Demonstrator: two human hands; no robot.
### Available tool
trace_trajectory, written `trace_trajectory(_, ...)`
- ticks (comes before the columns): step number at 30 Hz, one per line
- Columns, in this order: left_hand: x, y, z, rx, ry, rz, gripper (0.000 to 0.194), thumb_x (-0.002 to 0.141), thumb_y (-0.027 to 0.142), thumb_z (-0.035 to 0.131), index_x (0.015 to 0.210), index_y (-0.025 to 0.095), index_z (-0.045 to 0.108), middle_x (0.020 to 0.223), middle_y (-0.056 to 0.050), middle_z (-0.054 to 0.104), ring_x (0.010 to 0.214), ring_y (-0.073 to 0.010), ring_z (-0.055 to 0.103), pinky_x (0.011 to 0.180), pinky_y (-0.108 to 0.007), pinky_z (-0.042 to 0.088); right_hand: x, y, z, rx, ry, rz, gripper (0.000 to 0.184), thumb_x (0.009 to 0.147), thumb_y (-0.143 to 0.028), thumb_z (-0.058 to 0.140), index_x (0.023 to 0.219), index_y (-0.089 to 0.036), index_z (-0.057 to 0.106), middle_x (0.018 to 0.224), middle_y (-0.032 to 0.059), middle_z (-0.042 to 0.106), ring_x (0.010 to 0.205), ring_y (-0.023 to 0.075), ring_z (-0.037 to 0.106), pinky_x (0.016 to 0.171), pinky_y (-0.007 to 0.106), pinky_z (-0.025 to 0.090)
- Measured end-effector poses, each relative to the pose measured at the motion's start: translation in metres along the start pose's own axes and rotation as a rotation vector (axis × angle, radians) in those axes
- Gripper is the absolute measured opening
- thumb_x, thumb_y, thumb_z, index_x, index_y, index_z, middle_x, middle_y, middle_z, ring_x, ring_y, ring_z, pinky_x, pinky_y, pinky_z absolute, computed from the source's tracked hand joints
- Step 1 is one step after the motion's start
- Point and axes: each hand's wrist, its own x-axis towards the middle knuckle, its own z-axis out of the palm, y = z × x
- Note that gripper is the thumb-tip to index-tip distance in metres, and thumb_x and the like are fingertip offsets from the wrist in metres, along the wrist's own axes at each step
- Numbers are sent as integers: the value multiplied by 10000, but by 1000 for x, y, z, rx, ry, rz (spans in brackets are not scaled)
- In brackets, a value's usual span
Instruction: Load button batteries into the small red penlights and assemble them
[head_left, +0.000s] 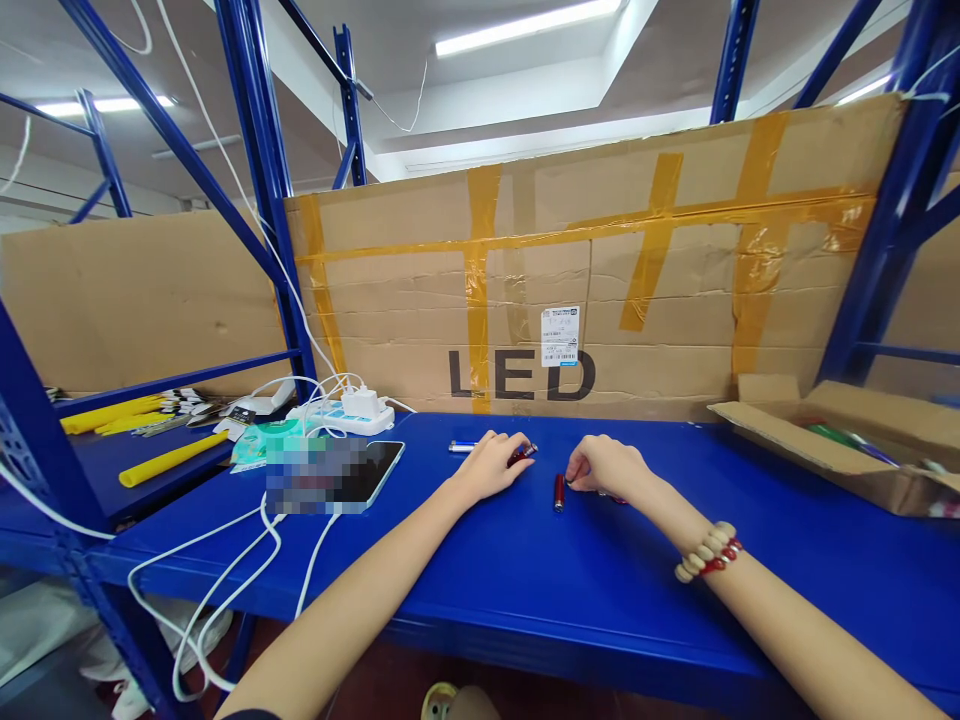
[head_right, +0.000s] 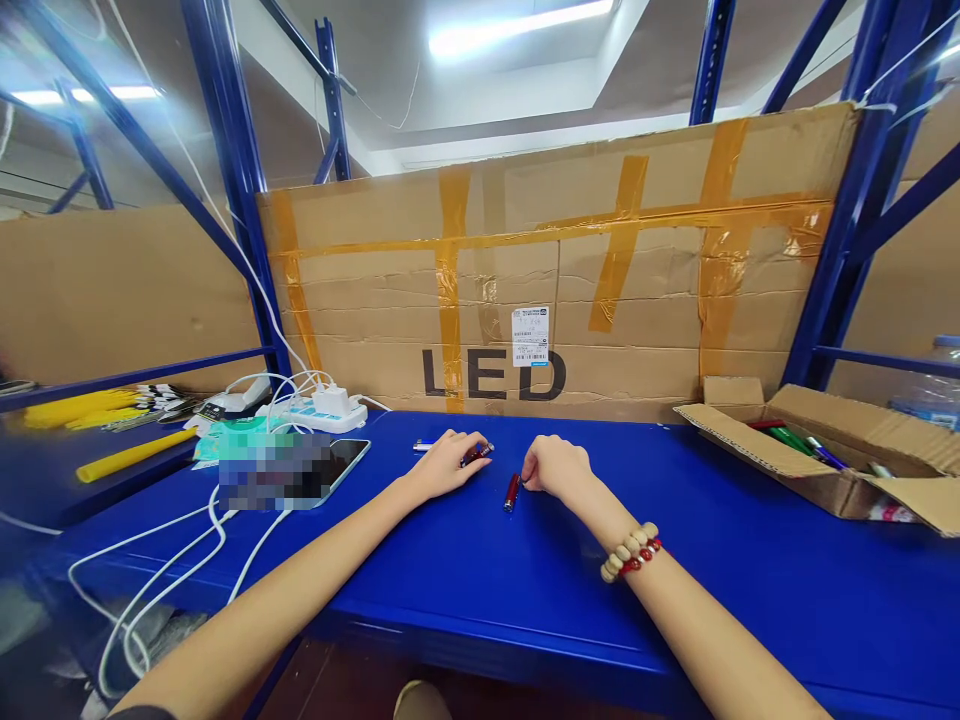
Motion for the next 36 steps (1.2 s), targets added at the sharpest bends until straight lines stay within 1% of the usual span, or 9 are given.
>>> trace_trajectory(7, 1, 0, 0, 10, -11, -17, 214, 874, 354, 440, 995, 181, 477, 924, 2, 594, 829, -138, 518, 807, -292, 333, 7, 2, 11, -30, 34, 3, 151, 732, -296, 629, 876, -270, 665, 916, -37, 635, 881, 152, 574, 614, 251, 350)
trace_trajectory(12, 1, 2, -2, 0, -8, -32, 223, 878, 349, 432, 1028, 184, 449, 932, 3, 591, 826, -135, 517, 816, -295, 338, 11, 3, 13, -26, 78, 2, 114, 720, -282, 649, 827, -249, 671, 891, -21, 637, 866, 156, 575, 610, 249, 344)
trace_trajectory(15, 1, 5, -4, -29, 3, -50, 237, 883, 337, 421, 1072, 193, 415, 965, 1, 585, 842, -138, 519, 827, -297, 341, 10, 5, 11, 4, 61, 3, 123, 713, -272, 649, 827, -230, 670, 876, -10, 639, 849, 152, 580, 612, 244, 354)
trace_trajectory(18, 1, 8, -6, -38, 14, -61, 234, 899, 315, 381, 1099, 195, 392, 975, -6, 578, 852, -146, 521, 830, -300, 347, 10, 6, 9, 24, 26, 5, 141, 726, -311, 630, 836, -235, 674, 866, -4, 641, 829, 152, 584, 630, 250, 374)
trace_trajectory(22, 0, 8, -7, -30, 14, -67, 219, 911, 294, 344, 1097, 190, 396, 991, -16, 579, 853, -158, 522, 826, -306, 353, 9, 6, 7, 50, -39, 38, 208, 735, -391, 609, 863, -243, 680, 831, 9, 642, 771, 150, 587, 668, 270, 393)
trace_trajectory(25, 0, 9, -6, -36, 12, -81, 216, 908, 294, 344, 1089, 192, 402, 972, -13, 582, 848, -161, 516, 819, -305, 355, 9, 5, 6, 57, -65, 44, 214, 744, -393, 595, 871, -243, 681, 829, 8, 641, 764, 146, 586, 673, 268, 397)
trace_trajectory(28, -1, 9, -6, -45, 13, -85, 218, 900, 308, 358, 1078, 194, 408, 944, -8, 583, 835, -158, 514, 812, -302, 354, 10, 5, 6, 68, -72, 44, 205, 754, -389, 586, 871, -248, 678, 835, -2, 642, 772, 138, 585, 678, 264, 394)
trace_trajectory(32, 0, 8, -6, -53, 14, -66, 215, 894, 312, 367, 1070, 198, 409, 911, 0, 582, 807, -147, 519, 805, -301, 349, 12, 5, 9, 89, -74, 59, 207, 764, -375, 581, 889, -241, 678, 805, 9, 643, 740, 131, 586, 651, 252, 387)
trace_trajectory(36, 1, 7, -4, -58, 12, -57, 213, 883, 309, 386, 1063, 197, 416, 885, 4, 582, 787, -140, 521, 799, -298, 349, 13, 6, 14, 109, -29, 64, 200, 749, -371, 595, 882, -251, 684, 909, 11, 638, 809, 153, 582, 652, 261, 382)
